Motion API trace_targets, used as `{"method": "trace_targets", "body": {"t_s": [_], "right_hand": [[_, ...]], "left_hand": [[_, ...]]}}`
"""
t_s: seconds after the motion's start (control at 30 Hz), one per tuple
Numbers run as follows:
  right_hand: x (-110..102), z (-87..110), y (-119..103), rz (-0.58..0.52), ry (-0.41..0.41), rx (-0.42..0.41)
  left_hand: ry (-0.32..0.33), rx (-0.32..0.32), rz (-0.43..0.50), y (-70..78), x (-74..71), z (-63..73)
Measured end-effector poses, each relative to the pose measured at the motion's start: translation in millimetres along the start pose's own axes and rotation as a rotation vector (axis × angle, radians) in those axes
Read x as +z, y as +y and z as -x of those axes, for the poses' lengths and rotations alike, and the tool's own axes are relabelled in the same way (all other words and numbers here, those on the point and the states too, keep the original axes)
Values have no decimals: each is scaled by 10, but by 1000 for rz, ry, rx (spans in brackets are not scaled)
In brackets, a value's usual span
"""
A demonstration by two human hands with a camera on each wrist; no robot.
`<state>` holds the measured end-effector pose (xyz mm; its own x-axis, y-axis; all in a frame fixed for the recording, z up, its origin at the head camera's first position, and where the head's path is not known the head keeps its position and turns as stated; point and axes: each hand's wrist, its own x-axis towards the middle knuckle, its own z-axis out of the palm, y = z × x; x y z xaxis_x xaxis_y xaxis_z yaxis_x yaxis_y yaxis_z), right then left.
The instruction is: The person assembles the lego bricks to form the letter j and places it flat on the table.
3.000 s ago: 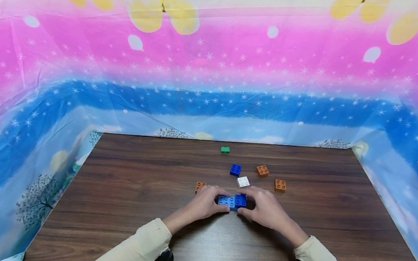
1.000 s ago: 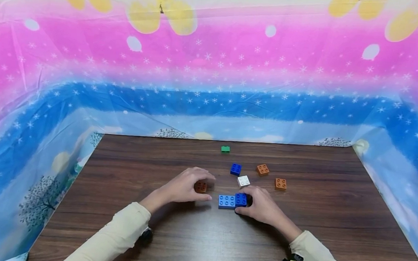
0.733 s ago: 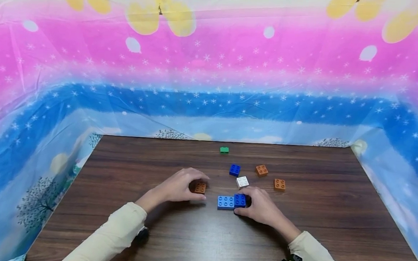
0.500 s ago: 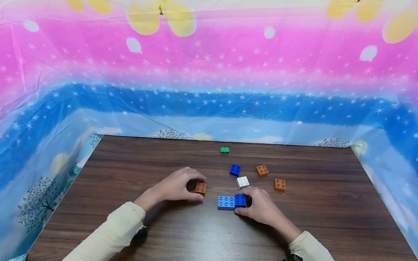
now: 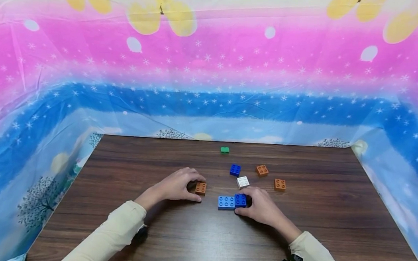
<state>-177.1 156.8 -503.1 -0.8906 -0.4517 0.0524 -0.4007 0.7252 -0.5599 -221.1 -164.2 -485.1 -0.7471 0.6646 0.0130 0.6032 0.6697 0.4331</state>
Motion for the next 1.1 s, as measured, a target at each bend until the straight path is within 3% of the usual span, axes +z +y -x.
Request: {"method": "trace_targets", "body": {"t_s": [0.73, 1.1], "right_hand": [[0, 1, -7, -2, -7, 14], [-14, 1, -33, -9, -7, 22]], "left_hand": [[0, 2, -51, 0, -4, -7], [73, -27, 27, 63, -1, -40]]}}
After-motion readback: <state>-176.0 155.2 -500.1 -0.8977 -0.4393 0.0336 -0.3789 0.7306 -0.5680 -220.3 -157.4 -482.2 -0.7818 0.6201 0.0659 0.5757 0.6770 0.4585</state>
